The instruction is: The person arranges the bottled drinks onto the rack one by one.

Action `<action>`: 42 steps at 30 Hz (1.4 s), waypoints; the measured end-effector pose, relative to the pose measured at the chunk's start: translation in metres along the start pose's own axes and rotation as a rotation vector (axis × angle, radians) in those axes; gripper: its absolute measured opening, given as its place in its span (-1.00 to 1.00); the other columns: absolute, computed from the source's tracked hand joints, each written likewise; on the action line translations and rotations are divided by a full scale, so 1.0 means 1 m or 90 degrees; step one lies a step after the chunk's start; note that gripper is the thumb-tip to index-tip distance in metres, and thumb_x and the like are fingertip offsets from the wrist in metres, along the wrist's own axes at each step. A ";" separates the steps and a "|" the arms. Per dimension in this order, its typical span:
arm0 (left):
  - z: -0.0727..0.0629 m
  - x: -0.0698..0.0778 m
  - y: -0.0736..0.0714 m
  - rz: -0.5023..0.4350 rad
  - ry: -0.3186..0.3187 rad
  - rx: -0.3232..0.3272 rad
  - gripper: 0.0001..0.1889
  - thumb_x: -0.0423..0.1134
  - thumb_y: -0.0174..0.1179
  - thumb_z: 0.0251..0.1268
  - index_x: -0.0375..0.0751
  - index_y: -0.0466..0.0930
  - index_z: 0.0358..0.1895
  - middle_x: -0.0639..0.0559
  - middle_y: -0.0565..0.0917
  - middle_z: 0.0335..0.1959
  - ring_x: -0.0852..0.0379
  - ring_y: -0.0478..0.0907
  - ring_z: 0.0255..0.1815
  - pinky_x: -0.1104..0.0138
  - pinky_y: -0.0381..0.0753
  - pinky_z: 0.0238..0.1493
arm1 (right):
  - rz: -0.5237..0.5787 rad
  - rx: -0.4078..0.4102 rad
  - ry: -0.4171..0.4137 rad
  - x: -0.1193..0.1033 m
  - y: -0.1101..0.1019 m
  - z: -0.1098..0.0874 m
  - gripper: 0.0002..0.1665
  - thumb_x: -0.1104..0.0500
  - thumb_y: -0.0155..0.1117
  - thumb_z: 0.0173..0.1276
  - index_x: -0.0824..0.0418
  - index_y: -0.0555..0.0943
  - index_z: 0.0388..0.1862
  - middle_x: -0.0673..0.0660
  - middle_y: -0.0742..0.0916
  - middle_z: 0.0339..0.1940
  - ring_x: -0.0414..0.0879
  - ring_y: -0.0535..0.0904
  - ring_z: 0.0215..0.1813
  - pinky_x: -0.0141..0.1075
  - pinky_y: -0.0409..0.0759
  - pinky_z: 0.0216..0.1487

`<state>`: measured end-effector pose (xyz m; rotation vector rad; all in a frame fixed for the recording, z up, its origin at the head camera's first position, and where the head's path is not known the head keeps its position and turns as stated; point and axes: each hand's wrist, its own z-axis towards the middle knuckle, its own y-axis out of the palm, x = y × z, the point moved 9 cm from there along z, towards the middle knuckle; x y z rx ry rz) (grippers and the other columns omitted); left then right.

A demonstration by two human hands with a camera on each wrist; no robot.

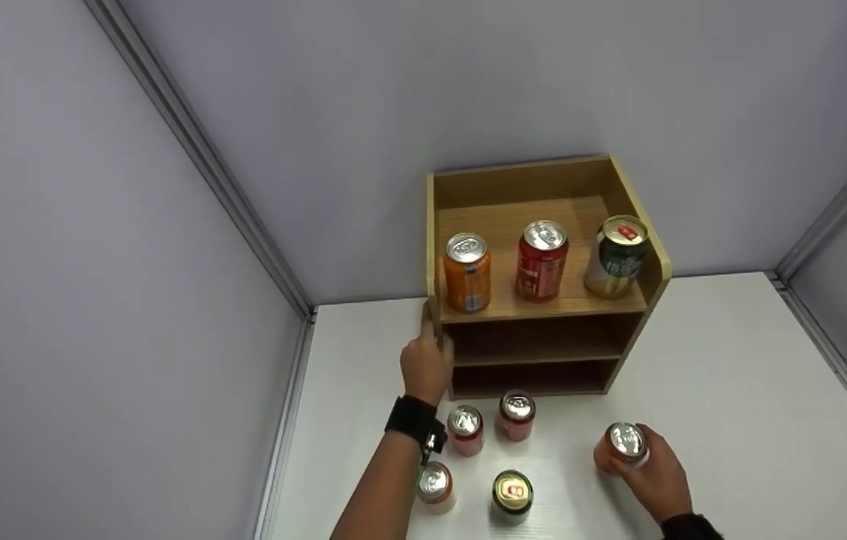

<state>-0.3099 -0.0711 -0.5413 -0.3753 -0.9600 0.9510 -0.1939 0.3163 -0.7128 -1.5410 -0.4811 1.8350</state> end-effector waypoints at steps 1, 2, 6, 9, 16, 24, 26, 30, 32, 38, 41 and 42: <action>0.000 0.001 0.000 0.001 0.003 0.001 -0.86 -0.33 0.27 0.17 -0.28 0.52 -0.28 -0.08 0.62 -0.63 -0.01 0.59 -0.64 0.13 0.51 -0.61 | -0.001 0.004 -0.004 -0.001 0.000 0.001 -0.15 0.31 0.61 -0.14 0.48 0.43 0.16 0.45 0.59 0.06 0.33 0.50 0.12 0.13 0.36 0.13; 0.001 0.001 -0.001 0.000 0.005 0.002 -0.86 -0.33 0.28 0.17 -0.28 0.52 -0.28 -0.09 0.62 -0.63 -0.01 0.59 -0.64 0.13 0.51 -0.61 | 0.001 0.007 -0.007 -0.003 -0.001 0.002 -0.17 0.32 0.60 -0.14 0.48 0.44 0.15 0.44 0.60 0.04 0.33 0.51 0.11 0.13 0.37 0.11; 0.001 0.001 0.001 -0.005 -0.003 -0.004 -0.85 -0.34 0.26 0.17 -0.29 0.53 -0.24 -0.09 0.62 -0.62 -0.02 0.59 -0.64 0.12 0.51 -0.61 | 0.000 0.045 -0.022 -0.010 -0.004 0.003 -0.22 0.32 0.61 -0.15 0.47 0.48 0.10 0.43 0.63 -0.02 0.31 0.54 0.05 0.13 0.40 0.06; 0.000 -0.002 0.002 -0.011 -0.015 -0.011 -0.82 -0.34 0.25 0.18 -0.30 0.54 -0.18 -0.11 0.63 -0.61 -0.04 0.60 -0.64 0.12 0.51 -0.62 | -0.001 0.078 -0.038 -0.020 -0.005 0.006 -0.21 0.28 0.64 -0.17 0.48 0.50 0.08 0.42 0.64 -0.04 0.30 0.56 0.02 0.11 0.43 0.03; 0.001 -0.005 0.000 -0.011 -0.028 -0.016 -0.84 -0.34 0.25 0.19 -0.30 0.55 -0.20 -0.13 0.65 -0.58 -0.04 0.61 -0.61 0.12 0.52 -0.59 | 0.003 0.117 -0.099 -0.061 -0.008 0.029 -0.15 0.22 0.69 -0.23 0.44 0.52 0.09 0.38 0.65 -0.04 0.25 0.56 0.01 0.08 0.45 0.00; 0.003 -0.005 -0.003 -0.006 -0.012 0.001 -0.83 -0.34 0.26 0.16 -0.30 0.55 -0.21 -0.10 0.62 -0.63 -0.04 0.58 -0.65 0.13 0.50 -0.62 | 0.043 0.167 -0.208 -0.125 -0.014 0.055 -0.11 0.22 0.72 -0.28 0.41 0.55 0.12 0.31 0.66 -0.07 0.16 0.56 -0.01 -0.13 0.42 -0.03; 0.003 -0.005 -0.003 -0.007 -0.011 -0.003 -0.83 -0.34 0.28 0.16 -0.30 0.55 -0.21 -0.11 0.62 -0.62 -0.04 0.58 -0.64 0.12 0.51 -0.61 | 0.058 0.177 -0.230 -0.141 -0.014 0.061 -0.11 0.23 0.72 -0.30 0.41 0.56 0.11 0.30 0.66 -0.08 0.14 0.57 -0.02 -0.20 0.40 -0.03; 0.002 -0.005 -0.003 -0.001 -0.015 -0.012 -0.86 -0.33 0.30 0.17 -0.29 0.54 -0.29 -0.10 0.62 -0.61 -0.03 0.59 -0.63 0.13 0.51 -0.59 | 0.087 0.178 -0.253 -0.168 -0.009 0.072 -0.08 0.23 0.73 -0.32 0.43 0.56 0.12 0.32 0.67 -0.07 0.15 0.57 -0.03 -0.19 0.41 -0.03; 0.002 -0.006 -0.003 0.001 -0.018 -0.012 -0.86 -0.32 0.30 0.16 -0.28 0.54 -0.30 -0.10 0.62 -0.61 -0.04 0.59 -0.62 0.12 0.51 -0.59 | 0.098 0.168 -0.258 -0.180 -0.005 0.078 -0.08 0.22 0.73 -0.30 0.45 0.55 0.13 0.33 0.66 -0.05 0.16 0.57 0.00 -0.11 0.43 0.01; 0.001 -0.004 -0.001 -0.001 -0.009 -0.007 -0.86 -0.32 0.30 0.16 -0.27 0.54 -0.31 -0.09 0.61 -0.63 -0.02 0.59 -0.64 0.14 0.51 -0.61 | 0.110 0.148 -0.275 -0.207 0.009 0.093 -0.07 0.12 0.73 -0.24 0.43 0.55 0.14 0.30 0.67 -0.01 0.13 0.57 0.02 0.00 0.46 0.02; 0.000 -0.002 0.001 -0.005 -0.005 -0.009 -0.87 -0.34 0.29 0.16 -0.28 0.53 -0.30 -0.08 0.61 -0.63 0.00 0.59 -0.64 0.17 0.51 -0.63 | 0.120 0.140 -0.277 -0.217 0.015 0.099 -0.08 0.09 0.73 -0.23 0.42 0.55 0.14 0.29 0.67 -0.02 0.11 0.56 0.02 0.00 0.47 0.02; 0.000 -0.002 0.001 -0.008 -0.005 -0.009 -0.86 -0.35 0.29 0.17 -0.29 0.54 -0.26 -0.09 0.62 -0.62 0.00 0.60 -0.64 0.18 0.51 -0.63 | 0.122 0.138 -0.277 -0.220 0.017 0.101 -0.09 0.09 0.72 -0.21 0.42 0.55 0.13 0.30 0.67 -0.03 0.12 0.56 0.01 0.00 0.47 0.03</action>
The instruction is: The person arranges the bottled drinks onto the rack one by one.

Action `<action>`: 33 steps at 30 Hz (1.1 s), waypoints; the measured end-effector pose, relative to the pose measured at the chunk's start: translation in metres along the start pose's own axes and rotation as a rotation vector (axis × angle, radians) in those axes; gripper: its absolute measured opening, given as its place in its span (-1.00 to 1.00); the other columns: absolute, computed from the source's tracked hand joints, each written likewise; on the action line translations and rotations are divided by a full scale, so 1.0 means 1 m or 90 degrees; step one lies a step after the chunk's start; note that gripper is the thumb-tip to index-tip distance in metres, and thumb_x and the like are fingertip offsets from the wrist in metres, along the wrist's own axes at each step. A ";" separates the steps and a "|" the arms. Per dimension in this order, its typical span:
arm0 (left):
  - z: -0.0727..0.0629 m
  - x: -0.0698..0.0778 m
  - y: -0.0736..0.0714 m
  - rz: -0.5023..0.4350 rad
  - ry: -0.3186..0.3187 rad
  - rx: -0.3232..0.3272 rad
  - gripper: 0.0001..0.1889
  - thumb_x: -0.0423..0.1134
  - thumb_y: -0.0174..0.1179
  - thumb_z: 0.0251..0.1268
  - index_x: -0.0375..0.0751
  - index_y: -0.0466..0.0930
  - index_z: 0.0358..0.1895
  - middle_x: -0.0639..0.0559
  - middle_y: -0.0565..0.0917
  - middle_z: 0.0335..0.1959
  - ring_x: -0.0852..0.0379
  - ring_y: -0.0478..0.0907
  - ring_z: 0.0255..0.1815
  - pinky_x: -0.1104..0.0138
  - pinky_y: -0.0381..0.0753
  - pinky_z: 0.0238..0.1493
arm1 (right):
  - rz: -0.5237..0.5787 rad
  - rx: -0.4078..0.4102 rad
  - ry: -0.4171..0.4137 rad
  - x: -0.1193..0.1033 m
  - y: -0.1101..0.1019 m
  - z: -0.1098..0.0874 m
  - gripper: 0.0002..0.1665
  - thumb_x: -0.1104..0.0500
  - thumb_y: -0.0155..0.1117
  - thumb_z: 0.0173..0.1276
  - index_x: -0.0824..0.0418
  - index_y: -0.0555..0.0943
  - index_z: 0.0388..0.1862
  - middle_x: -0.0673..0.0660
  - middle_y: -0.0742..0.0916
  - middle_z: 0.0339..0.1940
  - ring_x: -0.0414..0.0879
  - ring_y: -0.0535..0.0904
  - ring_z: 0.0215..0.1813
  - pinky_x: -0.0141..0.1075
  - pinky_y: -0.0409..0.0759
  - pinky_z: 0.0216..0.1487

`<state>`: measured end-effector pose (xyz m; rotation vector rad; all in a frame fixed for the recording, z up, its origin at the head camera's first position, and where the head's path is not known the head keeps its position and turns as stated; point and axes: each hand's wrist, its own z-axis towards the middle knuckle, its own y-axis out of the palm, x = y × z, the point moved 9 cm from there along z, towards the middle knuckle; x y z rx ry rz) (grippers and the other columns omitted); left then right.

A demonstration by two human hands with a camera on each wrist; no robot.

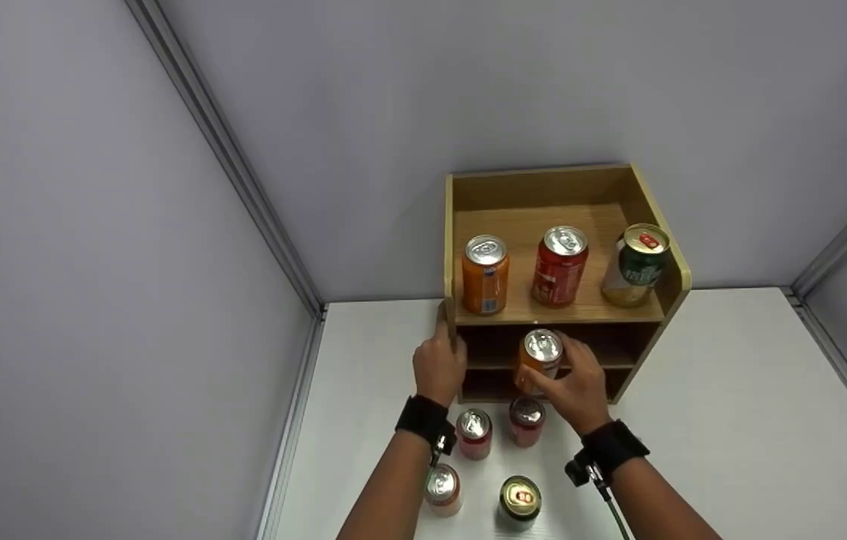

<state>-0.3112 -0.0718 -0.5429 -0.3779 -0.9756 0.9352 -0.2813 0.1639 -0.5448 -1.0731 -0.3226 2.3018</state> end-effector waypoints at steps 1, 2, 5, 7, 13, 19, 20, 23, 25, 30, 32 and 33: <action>0.000 0.000 0.001 -0.001 -0.001 -0.002 -0.84 -0.35 0.27 0.18 -0.30 0.55 -0.21 -0.09 0.63 -0.61 0.01 0.60 -0.63 0.19 0.52 -0.63 | 0.002 -0.001 0.000 -0.001 0.003 0.002 -0.10 0.09 0.72 -0.21 0.44 0.55 0.12 0.32 0.66 -0.03 0.14 0.56 0.02 0.00 0.47 0.04; 0.000 0.000 0.001 -0.002 -0.001 -0.002 -0.83 -0.35 0.26 0.18 -0.30 0.54 -0.18 -0.10 0.63 -0.61 0.01 0.60 -0.63 0.19 0.52 -0.63 | 0.004 0.000 -0.001 -0.002 0.007 0.003 -0.10 0.09 0.72 -0.21 0.45 0.55 0.11 0.34 0.66 -0.04 0.16 0.56 0.02 0.02 0.47 0.04; 0.002 0.001 0.001 -0.005 0.003 0.004 -0.73 -0.36 0.26 0.17 -0.32 0.54 -0.06 -0.11 0.64 -0.60 0.00 0.61 -0.63 0.18 0.52 -0.63 | 0.009 0.006 -0.005 -0.005 0.016 0.007 -0.13 0.12 0.72 -0.22 0.50 0.55 0.06 0.38 0.66 -0.09 0.22 0.57 -0.04 0.06 0.49 0.00; 0.003 0.002 0.000 -0.007 0.009 0.007 -0.66 -0.35 0.27 0.17 -0.33 0.53 0.03 -0.11 0.64 -0.59 0.00 0.61 -0.63 0.17 0.52 -0.63 | 0.013 0.010 0.002 -0.004 0.023 0.008 -0.15 0.14 0.72 -0.22 0.51 0.56 0.04 0.38 0.66 -0.12 0.22 0.57 -0.07 0.06 0.50 -0.03; 0.001 0.005 0.001 0.003 0.020 -0.001 -0.50 -0.33 0.27 0.19 -0.33 0.46 0.22 -0.12 0.66 -0.56 0.01 0.61 -0.62 0.17 0.53 -0.61 | 0.039 0.014 0.053 0.002 0.043 0.007 -0.25 0.16 0.71 -0.21 0.45 0.59 -0.03 0.30 0.67 -0.21 0.16 0.60 -0.14 0.02 0.53 -0.11; 0.002 0.001 -0.001 0.011 0.008 -0.015 -0.40 -0.31 0.27 0.20 -0.29 0.37 0.34 -0.10 0.67 -0.54 0.02 0.61 -0.62 0.18 0.54 -0.60 | 0.074 0.018 0.083 0.000 0.062 0.014 -0.36 0.11 0.70 -0.15 0.38 0.61 -0.13 0.25 0.68 -0.30 0.11 0.59 -0.27 -0.04 0.52 -0.22; 0.002 0.001 -0.001 0.007 0.008 -0.017 -0.39 -0.31 0.27 0.20 -0.28 0.36 0.35 -0.11 0.68 -0.53 0.02 0.62 -0.61 0.19 0.55 -0.59 | 0.082 0.018 0.090 -0.001 0.065 0.015 -0.39 0.10 0.69 -0.14 0.37 0.62 -0.15 0.24 0.68 -0.32 0.09 0.58 -0.30 -0.05 0.51 -0.25; 0.003 0.002 -0.001 -0.002 0.015 -0.019 -0.36 -0.32 0.26 0.22 -0.27 0.31 0.39 -0.12 0.69 -0.50 0.05 0.62 -0.61 0.22 0.55 -0.59 | 0.101 0.015 0.117 0.001 0.074 0.018 -0.38 0.10 0.68 -0.12 0.36 0.63 -0.12 0.23 0.71 -0.29 0.06 0.61 -0.27 -0.08 0.52 -0.23; 0.003 0.003 -0.001 -0.011 0.023 -0.017 -0.34 -0.34 0.24 0.22 -0.28 0.28 0.41 -0.13 0.69 -0.49 0.07 0.62 -0.61 0.24 0.54 -0.60 | 0.115 0.009 0.141 0.002 0.080 0.020 -0.35 0.10 0.68 -0.11 0.36 0.63 -0.07 0.23 0.72 -0.25 0.04 0.63 -0.24 -0.10 0.55 -0.20; 0.002 0.002 0.000 -0.002 0.030 -0.011 -0.40 -0.32 0.20 0.26 -0.32 0.32 0.38 -0.14 0.68 -0.51 0.05 0.61 -0.61 0.23 0.52 -0.62 | 0.128 -0.009 0.180 0.002 0.095 0.021 -0.28 0.05 0.66 -0.08 0.37 0.62 0.03 0.25 0.74 -0.22 0.04 0.67 -0.20 -0.09 0.58 -0.16; 0.001 0.002 -0.001 0.003 0.029 -0.010 -0.42 -0.31 0.20 0.26 -0.34 0.34 0.36 -0.14 0.67 -0.52 0.04 0.61 -0.61 0.22 0.52 -0.62 | 0.128 -0.022 0.186 0.001 0.100 0.022 -0.24 0.03 0.65 -0.07 0.38 0.61 0.07 0.28 0.74 -0.18 0.05 0.67 -0.15 -0.08 0.57 -0.11; 0.001 0.002 -0.001 0.003 0.027 -0.010 -0.42 -0.31 0.20 0.26 -0.34 0.35 0.36 -0.14 0.67 -0.53 0.04 0.61 -0.61 0.21 0.52 -0.62 | 0.128 -0.029 0.190 0.001 0.103 0.023 -0.23 0.03 0.65 -0.07 0.37 0.60 0.09 0.29 0.73 -0.16 0.06 0.67 -0.13 -0.08 0.57 -0.09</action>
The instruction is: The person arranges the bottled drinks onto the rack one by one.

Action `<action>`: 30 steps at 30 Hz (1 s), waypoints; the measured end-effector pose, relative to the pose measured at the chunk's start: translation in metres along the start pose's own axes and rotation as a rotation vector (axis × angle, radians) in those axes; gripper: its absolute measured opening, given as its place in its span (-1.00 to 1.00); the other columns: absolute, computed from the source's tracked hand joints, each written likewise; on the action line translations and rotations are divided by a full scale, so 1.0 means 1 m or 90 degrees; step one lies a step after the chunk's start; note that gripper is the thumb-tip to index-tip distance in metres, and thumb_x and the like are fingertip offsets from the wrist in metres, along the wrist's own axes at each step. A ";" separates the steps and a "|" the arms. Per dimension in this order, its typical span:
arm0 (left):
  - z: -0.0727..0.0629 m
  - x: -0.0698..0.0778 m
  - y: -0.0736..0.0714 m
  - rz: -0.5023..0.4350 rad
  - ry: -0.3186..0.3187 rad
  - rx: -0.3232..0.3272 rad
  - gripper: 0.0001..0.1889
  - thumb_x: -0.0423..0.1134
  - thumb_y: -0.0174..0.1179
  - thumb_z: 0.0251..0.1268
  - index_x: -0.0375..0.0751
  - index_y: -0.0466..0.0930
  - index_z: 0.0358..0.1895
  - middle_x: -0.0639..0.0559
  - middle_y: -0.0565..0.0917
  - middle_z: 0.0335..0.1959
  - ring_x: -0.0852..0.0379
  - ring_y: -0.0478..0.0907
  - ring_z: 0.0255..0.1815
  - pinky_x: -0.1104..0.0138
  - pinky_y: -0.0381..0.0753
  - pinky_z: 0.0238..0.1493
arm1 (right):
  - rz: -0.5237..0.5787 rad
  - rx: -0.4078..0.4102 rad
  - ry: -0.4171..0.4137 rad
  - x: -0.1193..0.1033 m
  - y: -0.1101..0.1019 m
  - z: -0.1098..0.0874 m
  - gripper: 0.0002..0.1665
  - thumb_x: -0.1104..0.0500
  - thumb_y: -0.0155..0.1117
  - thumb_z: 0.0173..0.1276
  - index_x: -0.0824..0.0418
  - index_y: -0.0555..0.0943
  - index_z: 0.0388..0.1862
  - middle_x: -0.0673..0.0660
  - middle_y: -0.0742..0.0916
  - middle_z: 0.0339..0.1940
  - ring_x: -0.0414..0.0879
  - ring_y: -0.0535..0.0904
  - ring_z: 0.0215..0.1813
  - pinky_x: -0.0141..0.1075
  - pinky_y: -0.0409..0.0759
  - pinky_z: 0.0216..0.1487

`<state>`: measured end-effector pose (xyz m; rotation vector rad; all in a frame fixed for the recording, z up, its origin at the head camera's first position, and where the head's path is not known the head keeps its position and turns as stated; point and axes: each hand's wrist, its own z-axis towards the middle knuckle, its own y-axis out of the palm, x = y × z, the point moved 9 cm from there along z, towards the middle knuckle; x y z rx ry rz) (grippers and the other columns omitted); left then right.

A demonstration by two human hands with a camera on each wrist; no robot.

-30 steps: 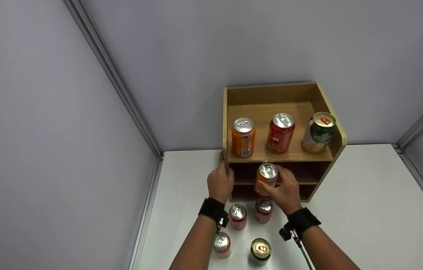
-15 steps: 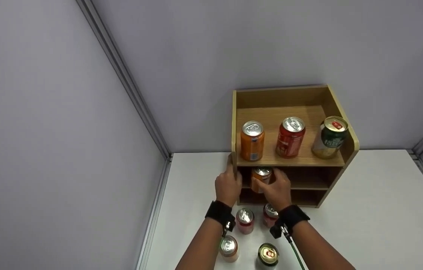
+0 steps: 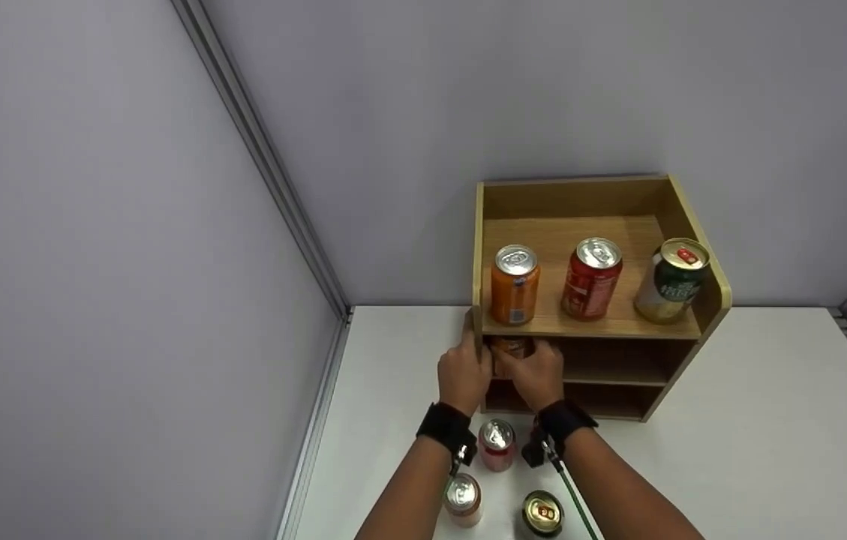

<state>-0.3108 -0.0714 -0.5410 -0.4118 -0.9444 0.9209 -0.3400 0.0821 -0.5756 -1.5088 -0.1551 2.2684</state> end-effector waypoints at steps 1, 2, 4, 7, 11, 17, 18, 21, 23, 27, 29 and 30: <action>-0.001 0.000 0.001 -0.001 -0.002 -0.002 -0.41 -0.30 0.20 0.26 -0.34 0.34 0.37 -0.14 0.67 -0.53 0.04 0.61 -0.61 0.20 0.52 -0.62 | -0.004 -0.006 0.005 0.001 0.001 0.000 -0.21 0.03 0.65 -0.06 0.37 0.59 0.12 0.30 0.73 -0.12 0.07 0.67 -0.10 -0.08 0.56 -0.06; -0.001 0.001 0.001 -0.001 -0.003 -0.002 -0.41 -0.30 0.20 0.26 -0.33 0.33 0.37 -0.14 0.67 -0.52 0.04 0.61 -0.61 0.20 0.52 -0.61 | -0.004 -0.008 0.009 0.001 0.001 0.001 -0.20 0.03 0.65 -0.06 0.37 0.58 0.14 0.31 0.72 -0.09 0.07 0.66 -0.07 -0.09 0.56 -0.03; -0.001 0.002 0.002 0.003 -0.002 -0.004 -0.41 -0.29 0.20 0.26 -0.33 0.33 0.37 -0.14 0.68 -0.51 0.04 0.62 -0.60 0.20 0.53 -0.60 | 0.000 -0.006 0.014 0.001 0.001 0.002 -0.18 0.06 0.65 -0.06 0.36 0.57 0.17 0.31 0.71 -0.05 0.08 0.65 -0.04 -0.09 0.55 0.00; 0.000 0.003 0.003 0.009 0.002 -0.005 -0.40 -0.29 0.20 0.26 -0.32 0.33 0.37 -0.14 0.68 -0.51 0.03 0.62 -0.60 0.19 0.54 -0.60 | 0.005 0.001 0.012 0.001 -0.002 0.003 -0.18 0.07 0.64 -0.06 0.34 0.57 0.18 0.30 0.70 -0.02 0.06 0.65 -0.03 -0.10 0.55 0.01; 0.000 0.005 0.002 0.006 0.003 0.002 -0.39 -0.29 0.23 0.23 -0.32 0.34 0.37 -0.14 0.68 -0.52 0.02 0.62 -0.60 0.19 0.54 -0.60 | 0.001 0.005 0.012 0.002 -0.003 0.002 -0.19 0.06 0.63 -0.06 0.35 0.57 0.17 0.28 0.72 -0.05 0.04 0.66 -0.06 -0.11 0.56 -0.02; 0.000 0.004 0.005 -0.001 -0.002 -0.001 -0.37 -0.30 0.24 0.23 -0.31 0.32 0.38 -0.15 0.69 -0.48 0.04 0.63 -0.58 0.22 0.54 -0.58 | -0.031 -0.044 0.048 0.010 0.002 0.001 -0.11 -0.03 0.59 0.01 0.37 0.49 0.25 0.33 0.68 0.01 0.12 0.62 0.03 -0.05 0.52 0.05; 0.000 0.003 0.005 0.000 -0.002 -0.002 -0.37 -0.31 0.24 0.23 -0.31 0.31 0.39 -0.15 0.69 -0.48 0.04 0.63 -0.58 0.23 0.54 -0.58 | -0.039 -0.059 0.055 0.012 0.003 0.001 -0.10 -0.05 0.58 0.02 0.36 0.47 0.26 0.34 0.68 0.01 0.14 0.61 0.03 -0.04 0.51 0.06; 0.000 0.001 0.004 -0.002 -0.004 -0.007 -0.37 -0.32 0.24 0.24 -0.32 0.30 0.39 -0.15 0.69 -0.46 0.05 0.63 -0.57 0.24 0.55 -0.58 | -0.064 -0.091 0.056 0.014 0.003 -0.001 -0.01 -0.10 0.59 0.00 0.35 0.41 0.31 0.36 0.64 0.07 0.18 0.57 0.09 -0.03 0.47 0.11; 0.001 0.000 0.002 0.000 -0.005 -0.005 -0.42 -0.32 0.25 0.24 -0.32 0.35 0.34 -0.13 0.69 -0.49 0.06 0.62 -0.59 0.25 0.54 -0.60 | -0.078 -0.093 0.042 0.014 0.000 -0.002 0.04 -0.12 0.60 -0.02 0.35 0.38 0.33 0.37 0.60 0.13 0.20 0.53 0.15 -0.02 0.43 0.16; 0.000 0.000 0.000 0.007 0.003 0.004 -0.55 -0.32 0.25 0.23 -0.36 0.47 0.19 -0.08 0.66 -0.55 0.07 0.59 -0.64 0.25 0.52 -0.63 | -0.077 -0.072 0.027 0.013 -0.014 -0.006 0.13 -0.17 0.59 -0.03 0.32 0.30 0.40 0.38 0.48 0.29 0.24 0.40 0.28 0.02 0.32 0.25; -0.002 0.001 -0.001 0.007 0.007 0.008 -0.56 -0.33 0.25 0.22 -0.38 0.48 0.16 -0.07 0.64 -0.58 0.06 0.58 -0.66 0.24 0.51 -0.65 | -0.072 -0.061 0.028 0.014 -0.021 -0.010 0.13 -0.19 0.58 -0.04 0.32 0.30 0.39 0.37 0.49 0.26 0.24 0.41 0.26 0.04 0.34 0.23; -0.002 0.001 0.000 0.008 0.007 0.008 -0.55 -0.33 0.26 0.22 -0.38 0.48 0.18 -0.07 0.64 -0.58 0.06 0.58 -0.65 0.24 0.51 -0.64 | -0.067 -0.055 0.027 0.013 -0.024 -0.012 0.12 -0.20 0.58 -0.05 0.32 0.31 0.37 0.37 0.50 0.23 0.24 0.42 0.24 0.05 0.35 0.21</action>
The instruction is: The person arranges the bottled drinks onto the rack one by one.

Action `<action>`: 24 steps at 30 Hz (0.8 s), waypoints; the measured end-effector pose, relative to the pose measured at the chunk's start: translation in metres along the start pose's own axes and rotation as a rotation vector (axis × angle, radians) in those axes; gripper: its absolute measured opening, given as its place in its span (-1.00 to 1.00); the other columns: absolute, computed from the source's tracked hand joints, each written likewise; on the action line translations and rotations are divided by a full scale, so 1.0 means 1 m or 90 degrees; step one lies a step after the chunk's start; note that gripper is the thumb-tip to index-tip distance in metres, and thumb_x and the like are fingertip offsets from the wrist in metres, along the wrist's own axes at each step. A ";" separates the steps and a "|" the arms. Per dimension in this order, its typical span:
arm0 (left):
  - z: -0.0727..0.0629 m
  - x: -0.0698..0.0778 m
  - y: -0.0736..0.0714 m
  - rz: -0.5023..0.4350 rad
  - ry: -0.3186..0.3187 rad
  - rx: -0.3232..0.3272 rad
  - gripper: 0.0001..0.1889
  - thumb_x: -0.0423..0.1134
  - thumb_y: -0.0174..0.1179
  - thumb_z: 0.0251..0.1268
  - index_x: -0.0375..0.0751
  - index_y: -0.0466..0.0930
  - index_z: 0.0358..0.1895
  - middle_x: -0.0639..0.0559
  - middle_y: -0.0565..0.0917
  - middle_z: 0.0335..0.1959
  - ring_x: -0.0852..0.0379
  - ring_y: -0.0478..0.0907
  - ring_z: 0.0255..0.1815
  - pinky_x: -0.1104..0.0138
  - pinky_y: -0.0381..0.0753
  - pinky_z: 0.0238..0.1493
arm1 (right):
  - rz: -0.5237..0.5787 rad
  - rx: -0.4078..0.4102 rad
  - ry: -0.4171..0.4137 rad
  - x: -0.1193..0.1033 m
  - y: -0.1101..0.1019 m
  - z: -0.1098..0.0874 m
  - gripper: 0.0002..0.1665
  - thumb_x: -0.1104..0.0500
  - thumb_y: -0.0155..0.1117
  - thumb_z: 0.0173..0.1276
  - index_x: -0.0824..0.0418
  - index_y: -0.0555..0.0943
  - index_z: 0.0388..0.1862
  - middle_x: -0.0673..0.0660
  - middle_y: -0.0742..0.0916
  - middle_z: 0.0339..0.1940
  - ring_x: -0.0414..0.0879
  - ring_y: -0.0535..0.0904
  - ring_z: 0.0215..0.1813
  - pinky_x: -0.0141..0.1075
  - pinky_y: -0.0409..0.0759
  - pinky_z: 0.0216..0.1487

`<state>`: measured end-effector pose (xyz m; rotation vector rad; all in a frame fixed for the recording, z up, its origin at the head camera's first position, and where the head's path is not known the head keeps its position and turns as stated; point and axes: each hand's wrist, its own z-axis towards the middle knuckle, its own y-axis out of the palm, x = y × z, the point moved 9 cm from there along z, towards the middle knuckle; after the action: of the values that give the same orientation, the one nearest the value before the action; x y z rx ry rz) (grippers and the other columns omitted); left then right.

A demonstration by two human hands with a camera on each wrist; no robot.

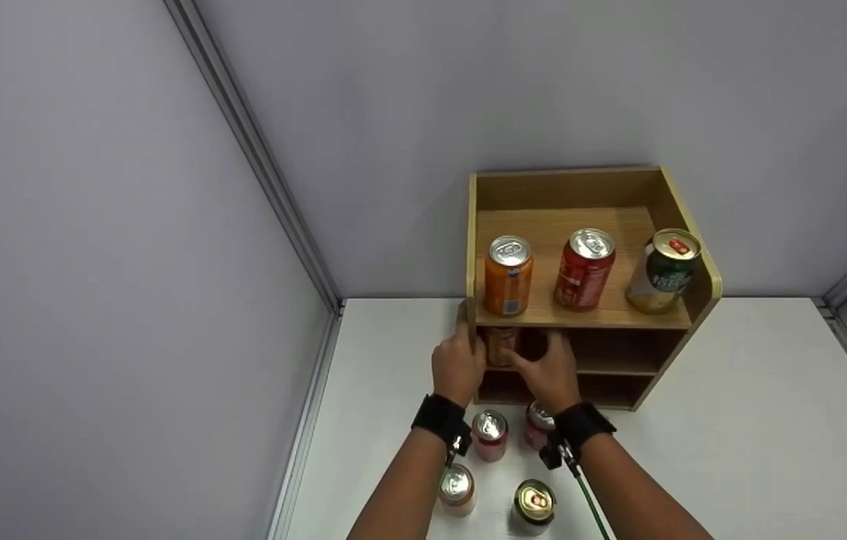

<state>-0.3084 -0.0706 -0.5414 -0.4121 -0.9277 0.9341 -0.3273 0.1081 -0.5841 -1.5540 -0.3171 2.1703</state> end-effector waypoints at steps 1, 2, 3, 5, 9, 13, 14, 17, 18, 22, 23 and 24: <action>0.000 0.000 0.000 0.001 0.000 0.000 -0.55 -0.33 0.25 0.21 -0.38 0.48 0.18 -0.07 0.64 -0.59 0.06 0.58 -0.66 0.23 0.51 -0.64 | 0.005 0.007 -0.003 -0.001 -0.003 -0.001 0.10 -0.19 0.59 -0.06 0.34 0.34 0.33 0.37 0.52 0.19 0.24 0.44 0.20 0.06 0.37 0.17; 0.000 0.000 0.000 0.001 -0.001 0.000 -0.55 -0.33 0.25 0.21 -0.38 0.48 0.17 -0.07 0.64 -0.59 0.05 0.58 -0.66 0.23 0.51 -0.64 | 0.010 0.014 -0.010 -0.002 -0.006 -0.003 0.08 -0.19 0.59 -0.07 0.36 0.36 0.29 0.38 0.54 0.14 0.25 0.46 0.17 0.07 0.39 0.15; 0.000 -0.001 0.000 0.002 -0.002 -0.001 -0.58 -0.33 0.26 0.21 -0.37 0.50 0.14 -0.07 0.64 -0.59 0.05 0.58 -0.65 0.23 0.51 -0.64 | 0.016 0.018 -0.018 -0.004 -0.009 -0.004 0.06 -0.18 0.60 -0.07 0.37 0.38 0.27 0.38 0.55 0.11 0.26 0.47 0.14 0.07 0.40 0.13; 0.000 -0.002 0.001 0.006 -0.006 0.000 -0.68 -0.32 0.26 0.21 -0.35 0.55 0.02 -0.07 0.63 -0.60 0.04 0.58 -0.65 0.21 0.51 -0.64 | 0.021 0.028 -0.039 -0.008 -0.014 -0.006 0.03 -0.16 0.61 -0.07 0.39 0.40 0.25 0.40 0.56 0.06 0.28 0.48 0.12 0.08 0.40 0.12; 0.001 -0.002 0.001 0.003 -0.009 0.003 -0.74 -0.31 0.26 0.21 -0.34 0.56 -0.06 -0.06 0.61 -0.62 0.03 0.58 -0.65 0.20 0.51 -0.63 | 0.030 0.043 -0.079 -0.014 -0.026 -0.010 0.01 -0.10 0.61 -0.03 0.40 0.39 0.28 0.40 0.56 0.08 0.28 0.47 0.14 0.08 0.38 0.14; 0.000 -0.002 0.002 -0.015 -0.013 -0.002 -0.47 -0.34 0.27 0.18 -0.34 0.44 0.25 -0.09 0.65 -0.56 0.04 0.61 -0.63 0.21 0.54 -0.62 | 0.042 0.046 -0.113 -0.015 -0.036 -0.019 -0.03 0.01 0.64 -0.05 0.39 0.41 0.27 0.34 0.57 0.07 0.21 0.48 0.12 0.07 0.38 0.12; 0.000 -0.002 0.003 -0.017 -0.014 -0.003 -0.44 -0.34 0.27 0.18 -0.33 0.41 0.29 -0.10 0.67 -0.54 0.03 0.62 -0.61 0.21 0.55 -0.60 | 0.046 0.046 -0.125 -0.015 -0.039 -0.021 -0.03 0.04 0.65 -0.06 0.39 0.41 0.27 0.33 0.57 0.08 0.20 0.48 0.12 0.07 0.38 0.12; 0.001 -0.003 0.004 -0.022 -0.020 -0.006 -0.36 -0.34 0.26 0.19 -0.31 0.32 0.37 -0.12 0.69 -0.49 0.03 0.64 -0.58 0.20 0.56 -0.58 | 0.046 0.045 -0.163 -0.019 -0.046 -0.030 -0.02 0.11 0.67 -0.10 0.39 0.42 0.28 0.30 0.57 0.10 0.14 0.48 0.14 0.01 0.38 0.14; 0.002 -0.003 0.004 -0.023 -0.022 -0.006 -0.36 -0.34 0.26 0.19 -0.30 0.32 0.37 -0.12 0.69 -0.48 0.02 0.64 -0.57 0.20 0.56 -0.58 | 0.047 0.045 -0.176 -0.021 -0.048 -0.033 -0.02 0.12 0.68 -0.10 0.39 0.42 0.29 0.30 0.58 0.11 0.12 0.48 0.15 -0.03 0.37 0.16; 0.002 -0.004 0.003 -0.026 -0.028 -0.004 -0.48 -0.34 0.24 0.21 -0.32 0.42 0.28 -0.13 0.68 -0.50 0.01 0.64 -0.58 0.18 0.55 -0.59 | 0.043 0.050 -0.226 -0.028 -0.056 -0.045 -0.03 0.16 0.69 -0.13 0.34 0.44 0.29 0.27 0.58 0.14 0.05 0.48 0.18 -0.25 0.34 0.23; 0.002 -0.004 0.004 -0.024 -0.030 -0.008 -0.54 -0.34 0.23 0.22 -0.33 0.47 0.20 -0.13 0.68 -0.50 0.01 0.64 -0.57 0.18 0.55 -0.59 | 0.047 0.052 -0.241 -0.030 -0.059 -0.048 -0.03 0.19 0.69 -0.15 0.33 0.45 0.29 0.26 0.58 0.15 0.05 0.48 0.19 -0.29 0.33 0.23; 0.001 -0.004 0.004 -0.023 -0.031 -0.012 -0.57 -0.34 0.23 0.23 -0.34 0.49 0.18 -0.13 0.68 -0.51 0.01 0.64 -0.58 0.19 0.55 -0.59 | 0.048 0.054 -0.254 -0.037 -0.062 -0.053 -0.03 0.24 0.69 -0.17 0.36 0.45 0.28 0.28 0.58 0.15 0.07 0.49 0.18 -0.34 0.32 0.23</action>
<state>-0.3121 -0.0712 -0.5457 -0.3885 -0.9852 0.9066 -0.2539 0.1405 -0.5438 -1.0971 -0.2883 2.5124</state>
